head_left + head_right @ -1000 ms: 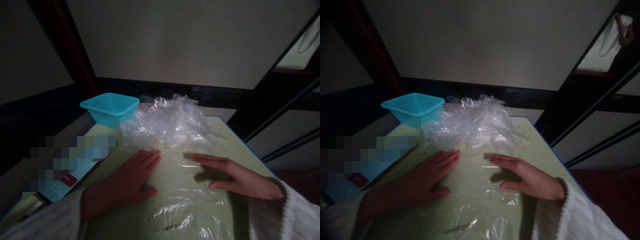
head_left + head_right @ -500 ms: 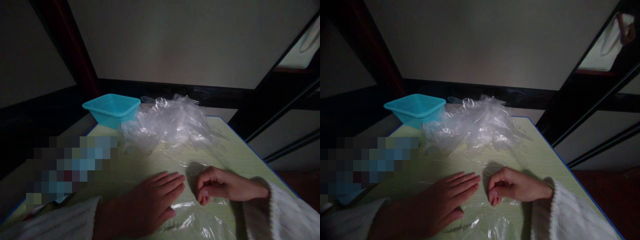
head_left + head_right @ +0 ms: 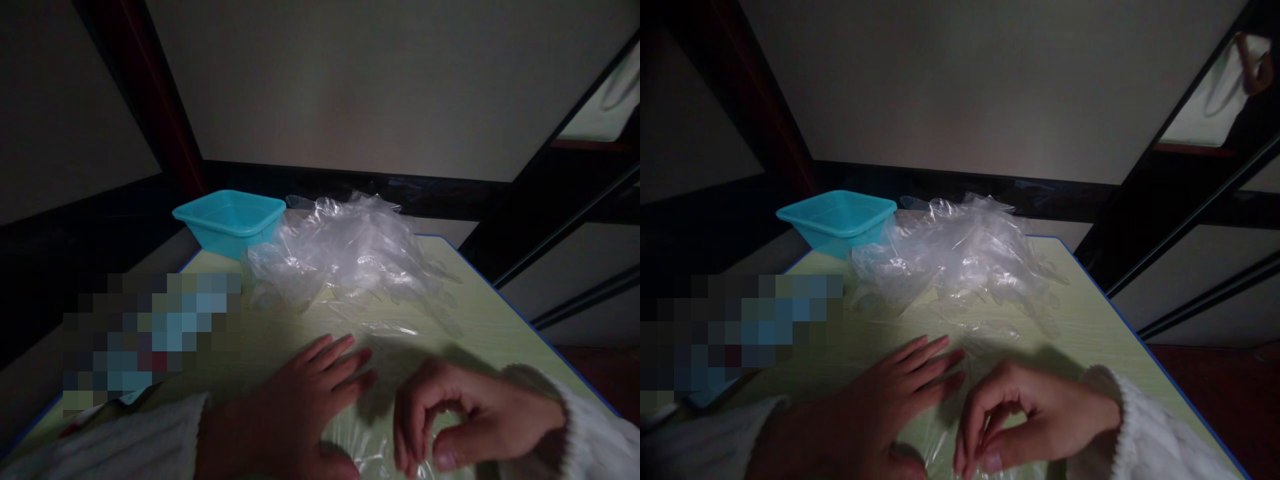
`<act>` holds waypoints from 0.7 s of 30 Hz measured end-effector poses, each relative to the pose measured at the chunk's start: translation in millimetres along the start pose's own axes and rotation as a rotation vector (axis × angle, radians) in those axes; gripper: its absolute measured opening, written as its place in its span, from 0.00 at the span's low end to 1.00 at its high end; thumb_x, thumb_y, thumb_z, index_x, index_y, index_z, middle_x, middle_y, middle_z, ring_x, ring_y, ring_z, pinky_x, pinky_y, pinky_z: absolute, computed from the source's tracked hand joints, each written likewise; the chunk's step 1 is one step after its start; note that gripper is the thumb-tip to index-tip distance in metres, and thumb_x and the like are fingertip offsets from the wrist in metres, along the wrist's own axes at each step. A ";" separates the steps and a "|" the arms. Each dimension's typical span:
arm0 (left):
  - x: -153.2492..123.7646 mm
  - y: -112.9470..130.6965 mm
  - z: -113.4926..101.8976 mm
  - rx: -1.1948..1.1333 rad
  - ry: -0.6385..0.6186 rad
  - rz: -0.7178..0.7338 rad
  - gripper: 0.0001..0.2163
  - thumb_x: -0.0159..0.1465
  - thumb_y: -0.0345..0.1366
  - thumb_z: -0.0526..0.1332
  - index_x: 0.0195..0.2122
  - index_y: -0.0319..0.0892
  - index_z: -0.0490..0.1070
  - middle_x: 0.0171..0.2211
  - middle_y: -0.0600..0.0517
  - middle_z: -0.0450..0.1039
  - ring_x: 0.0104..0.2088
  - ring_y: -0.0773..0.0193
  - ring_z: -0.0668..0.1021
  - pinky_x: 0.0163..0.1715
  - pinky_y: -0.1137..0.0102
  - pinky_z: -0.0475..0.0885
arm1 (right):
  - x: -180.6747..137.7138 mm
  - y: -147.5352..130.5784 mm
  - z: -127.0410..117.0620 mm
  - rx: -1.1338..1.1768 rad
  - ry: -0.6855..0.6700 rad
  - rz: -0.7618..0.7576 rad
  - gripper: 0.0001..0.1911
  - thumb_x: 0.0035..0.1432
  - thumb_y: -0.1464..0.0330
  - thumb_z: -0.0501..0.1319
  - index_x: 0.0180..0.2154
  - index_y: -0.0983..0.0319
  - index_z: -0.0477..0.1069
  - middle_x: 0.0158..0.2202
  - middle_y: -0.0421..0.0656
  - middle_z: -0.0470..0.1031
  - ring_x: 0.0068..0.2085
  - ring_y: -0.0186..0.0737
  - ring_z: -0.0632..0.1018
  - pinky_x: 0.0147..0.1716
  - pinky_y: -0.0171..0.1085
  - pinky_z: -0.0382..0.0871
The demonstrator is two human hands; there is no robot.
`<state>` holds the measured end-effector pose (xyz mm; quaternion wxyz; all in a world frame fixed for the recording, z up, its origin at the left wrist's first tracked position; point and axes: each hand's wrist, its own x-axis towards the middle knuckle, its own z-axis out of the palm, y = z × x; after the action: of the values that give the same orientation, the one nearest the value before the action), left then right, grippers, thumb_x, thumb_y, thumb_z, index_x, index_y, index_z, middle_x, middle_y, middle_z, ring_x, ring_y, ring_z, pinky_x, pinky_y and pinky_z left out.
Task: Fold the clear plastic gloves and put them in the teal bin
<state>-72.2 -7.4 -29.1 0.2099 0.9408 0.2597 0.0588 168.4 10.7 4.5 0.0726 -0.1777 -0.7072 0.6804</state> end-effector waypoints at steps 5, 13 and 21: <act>0.4 -1.9 1.5 0.008 0.018 0.013 0.36 0.58 0.56 0.56 0.62 0.41 0.51 0.66 0.48 0.43 0.65 0.52 0.46 0.62 0.57 0.41 | 14.2 21.3 16.2 -0.028 -0.178 -0.018 0.09 0.48 0.68 0.57 0.32 0.67 0.69 0.30 0.47 0.72 0.34 0.38 0.75 0.37 0.36 0.69; 2.1 -1.8 0.8 0.008 -0.007 0.005 0.35 0.58 0.54 0.56 0.63 0.43 0.49 0.66 0.48 0.43 0.65 0.50 0.47 0.62 0.54 0.43 | 5.4 38.3 8.7 -0.039 -0.330 0.201 0.07 0.40 0.72 0.55 0.27 0.61 0.60 0.24 0.39 0.64 0.24 0.31 0.67 0.24 0.28 0.64; -0.3 2.9 -5.7 0.116 0.009 0.039 0.38 0.57 0.55 0.57 0.63 0.37 0.50 0.65 0.42 0.42 0.64 0.49 0.48 0.62 0.55 0.46 | 4.4 36.4 6.0 -0.121 -0.343 0.187 0.08 0.38 0.77 0.54 0.24 0.60 0.58 0.21 0.36 0.61 0.21 0.30 0.65 0.22 0.27 0.62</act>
<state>-72.4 -7.8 -22.7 0.1527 0.9560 0.2452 0.0519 167.8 7.0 -32.5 -0.1232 -0.1279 -0.7293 0.6607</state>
